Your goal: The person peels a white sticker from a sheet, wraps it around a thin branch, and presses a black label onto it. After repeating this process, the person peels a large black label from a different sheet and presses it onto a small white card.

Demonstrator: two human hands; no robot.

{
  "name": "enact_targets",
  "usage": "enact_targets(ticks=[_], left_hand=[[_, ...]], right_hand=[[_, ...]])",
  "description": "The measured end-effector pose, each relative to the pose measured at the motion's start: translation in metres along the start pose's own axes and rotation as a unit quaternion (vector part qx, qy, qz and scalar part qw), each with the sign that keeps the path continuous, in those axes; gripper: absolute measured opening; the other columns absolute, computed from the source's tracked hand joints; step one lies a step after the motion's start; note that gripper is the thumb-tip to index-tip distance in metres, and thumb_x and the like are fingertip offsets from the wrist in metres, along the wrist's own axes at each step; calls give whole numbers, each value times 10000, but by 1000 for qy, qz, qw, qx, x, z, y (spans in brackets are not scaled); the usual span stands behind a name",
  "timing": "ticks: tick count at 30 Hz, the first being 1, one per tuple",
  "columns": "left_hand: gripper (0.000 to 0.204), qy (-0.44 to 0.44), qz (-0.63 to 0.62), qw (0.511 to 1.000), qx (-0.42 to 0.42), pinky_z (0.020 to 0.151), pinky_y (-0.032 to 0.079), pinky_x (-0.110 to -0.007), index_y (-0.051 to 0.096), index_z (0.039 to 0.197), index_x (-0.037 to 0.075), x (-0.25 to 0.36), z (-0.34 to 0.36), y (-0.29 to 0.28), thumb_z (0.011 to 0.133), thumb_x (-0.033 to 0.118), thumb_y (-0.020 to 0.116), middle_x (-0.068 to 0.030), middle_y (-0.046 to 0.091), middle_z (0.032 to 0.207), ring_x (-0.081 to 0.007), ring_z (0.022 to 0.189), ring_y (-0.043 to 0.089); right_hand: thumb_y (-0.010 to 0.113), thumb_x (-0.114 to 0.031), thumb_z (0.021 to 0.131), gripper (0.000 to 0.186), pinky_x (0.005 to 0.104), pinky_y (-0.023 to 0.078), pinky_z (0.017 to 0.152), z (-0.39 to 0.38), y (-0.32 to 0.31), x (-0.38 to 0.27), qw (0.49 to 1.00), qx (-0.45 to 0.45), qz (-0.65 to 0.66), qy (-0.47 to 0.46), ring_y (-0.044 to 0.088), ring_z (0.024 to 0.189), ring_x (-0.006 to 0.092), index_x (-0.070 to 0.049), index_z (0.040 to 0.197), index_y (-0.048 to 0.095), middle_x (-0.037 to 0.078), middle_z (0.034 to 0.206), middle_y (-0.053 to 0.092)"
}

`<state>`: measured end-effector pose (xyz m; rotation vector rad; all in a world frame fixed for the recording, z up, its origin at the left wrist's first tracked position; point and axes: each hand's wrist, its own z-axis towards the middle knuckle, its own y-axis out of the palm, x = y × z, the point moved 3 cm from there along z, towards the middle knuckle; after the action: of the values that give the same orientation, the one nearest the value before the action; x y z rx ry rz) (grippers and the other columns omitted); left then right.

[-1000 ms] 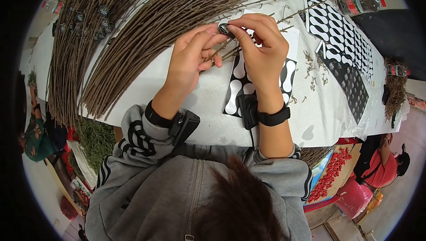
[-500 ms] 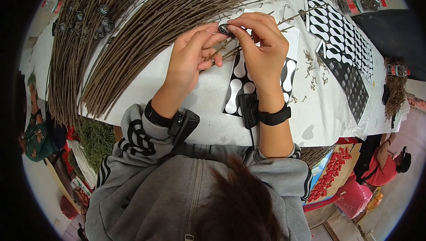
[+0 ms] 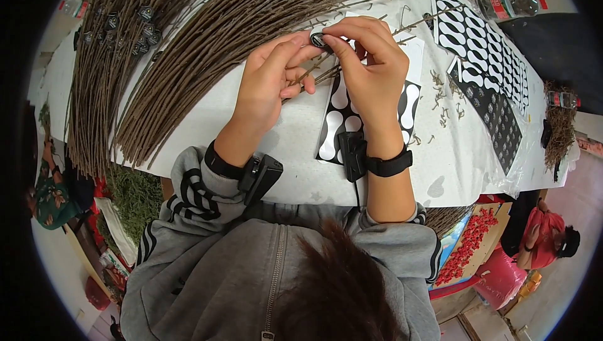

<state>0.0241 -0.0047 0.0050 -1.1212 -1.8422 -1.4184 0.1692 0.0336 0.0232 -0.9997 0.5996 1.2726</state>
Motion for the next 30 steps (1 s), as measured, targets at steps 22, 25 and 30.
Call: enact_targets(ticks=[22, 25, 30], left_hand=[[421, -5, 14, 1000, 7, 459, 304, -183, 592, 1196, 4, 0, 0, 1, 953, 345, 549, -161, 654, 1133, -103, 567, 604], [423, -1, 12, 1000, 1, 459, 303, -182, 590, 1202, 4, 0, -1, 0, 955, 345, 547, -164, 652, 1136, -104, 567, 604], [425, 0, 11, 1000, 0, 458, 304, -181, 584, 1213, 2, -1, -1, 1, 958, 339, 541, -174, 649, 1141, -104, 568, 603]], right_hand=[[696, 64, 813, 121, 193, 474, 671, -1, 1, 0, 1000, 7, -28, -1, 594, 846, 104, 31, 929, 702, 71, 966, 646], [697, 63, 812, 120, 195, 475, 677, -1, 1, 0, 1000, 7, -23, -3, 595, 846, 105, 31, 928, 702, 71, 967, 646], [698, 59, 812, 120, 192, 468, 670, -1, 1, 2, 1000, 9, -20, -4, 593, 836, 99, 26, 927, 705, 68, 970, 647]])
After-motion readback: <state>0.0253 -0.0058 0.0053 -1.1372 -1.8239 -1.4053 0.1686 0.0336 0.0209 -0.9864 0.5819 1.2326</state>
